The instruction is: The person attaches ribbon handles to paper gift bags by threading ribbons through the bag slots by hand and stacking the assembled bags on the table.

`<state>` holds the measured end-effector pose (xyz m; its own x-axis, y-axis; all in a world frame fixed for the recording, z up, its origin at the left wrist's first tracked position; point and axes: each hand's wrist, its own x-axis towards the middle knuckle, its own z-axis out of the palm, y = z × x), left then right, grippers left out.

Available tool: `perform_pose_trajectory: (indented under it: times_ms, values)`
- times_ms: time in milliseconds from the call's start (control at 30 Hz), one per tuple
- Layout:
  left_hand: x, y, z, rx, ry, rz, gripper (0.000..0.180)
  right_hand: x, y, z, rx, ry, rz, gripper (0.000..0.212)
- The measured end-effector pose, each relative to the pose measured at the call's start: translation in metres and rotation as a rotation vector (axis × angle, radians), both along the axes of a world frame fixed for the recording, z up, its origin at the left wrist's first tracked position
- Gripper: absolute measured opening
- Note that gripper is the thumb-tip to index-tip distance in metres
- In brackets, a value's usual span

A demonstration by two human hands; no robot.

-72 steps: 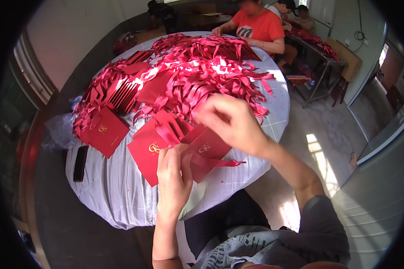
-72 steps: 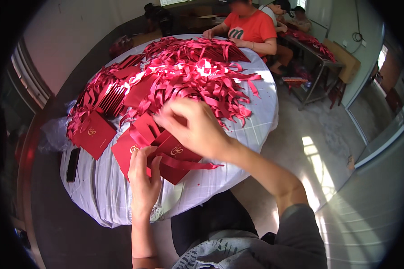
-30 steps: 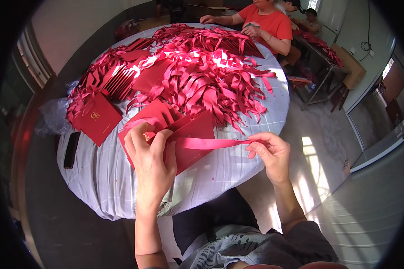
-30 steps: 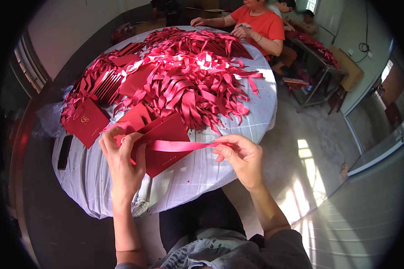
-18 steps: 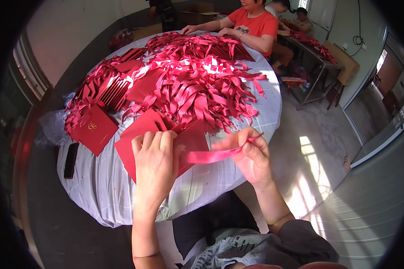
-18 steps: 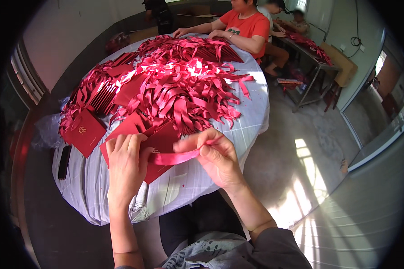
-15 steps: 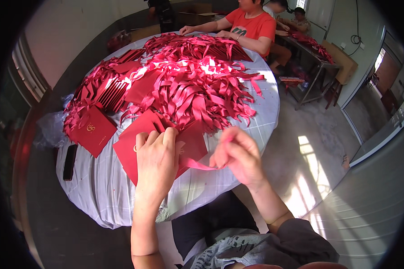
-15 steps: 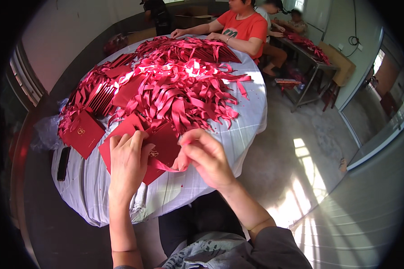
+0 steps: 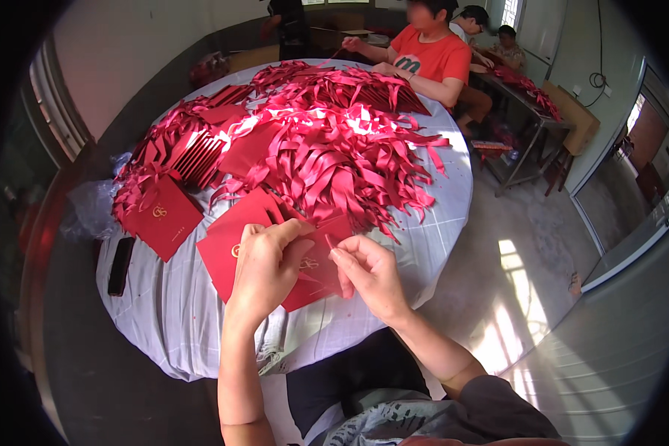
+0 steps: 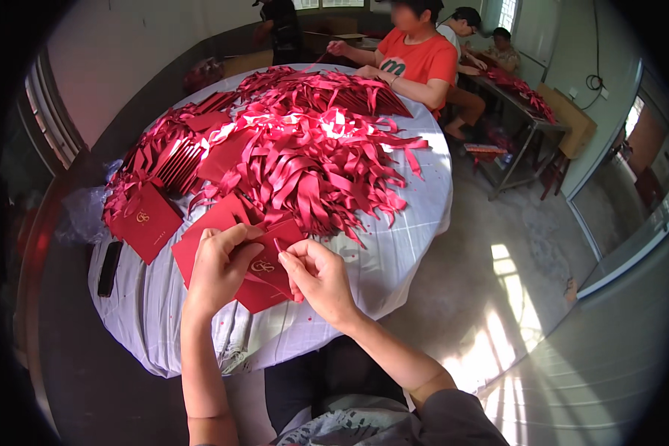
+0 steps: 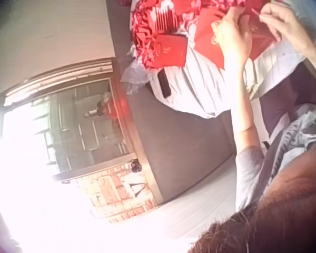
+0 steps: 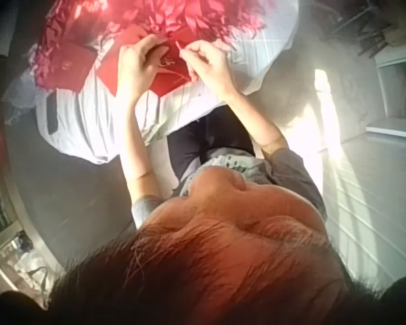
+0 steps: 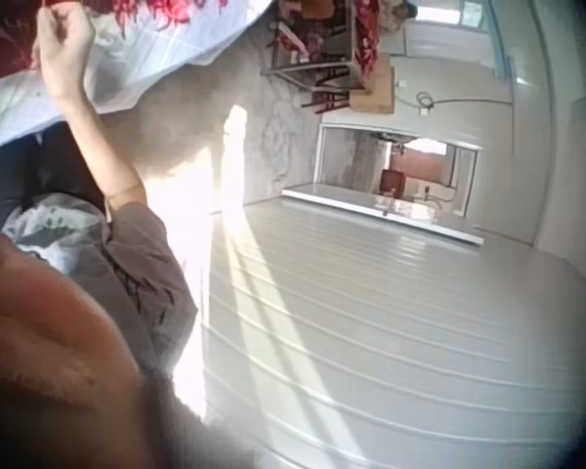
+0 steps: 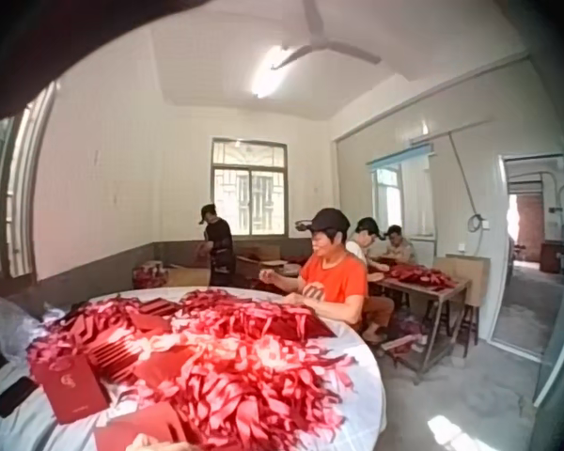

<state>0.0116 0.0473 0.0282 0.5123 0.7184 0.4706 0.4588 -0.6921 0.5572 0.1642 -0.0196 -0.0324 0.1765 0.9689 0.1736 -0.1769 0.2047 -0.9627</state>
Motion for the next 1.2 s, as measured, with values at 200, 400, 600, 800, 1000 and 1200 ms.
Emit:
perform_pose_trajectory:
  times_ms: [200, 400, 600, 800, 1000, 1200]
  values:
    - [-0.002, 0.009, -0.011, -0.229, -0.124, -0.059, 0.017, -0.003, 0.005, -0.001, 0.049, -0.074, -0.076, 0.009]
    - [-0.004, 0.009, -0.010, -0.152, -0.091, -0.065, 0.018, -0.003, 0.003, 0.001, 0.042, -0.147, -0.112, 0.009]
    - [-0.004, 0.004, -0.010, -0.158, -0.080, -0.038, 0.018, -0.009, 0.001, 0.002, 0.041, -0.174, -0.174, 0.010]
    - [-0.003, -0.004, -0.004, -0.092, -0.029, 0.042, 0.017, -0.009, 0.003, 0.002, 0.066, -0.211, -0.201, 0.008]
    - [0.003, -0.018, -0.001, 0.118, 0.026, 0.009, 0.018, -0.008, -0.003, 0.003, 0.066, -0.154, -0.195, 0.009]
    - [0.015, -0.039, -0.003, 0.324, 0.141, 0.006, 0.022, 0.006, -0.014, 0.009, -0.027, -0.092, -0.122, 0.011]
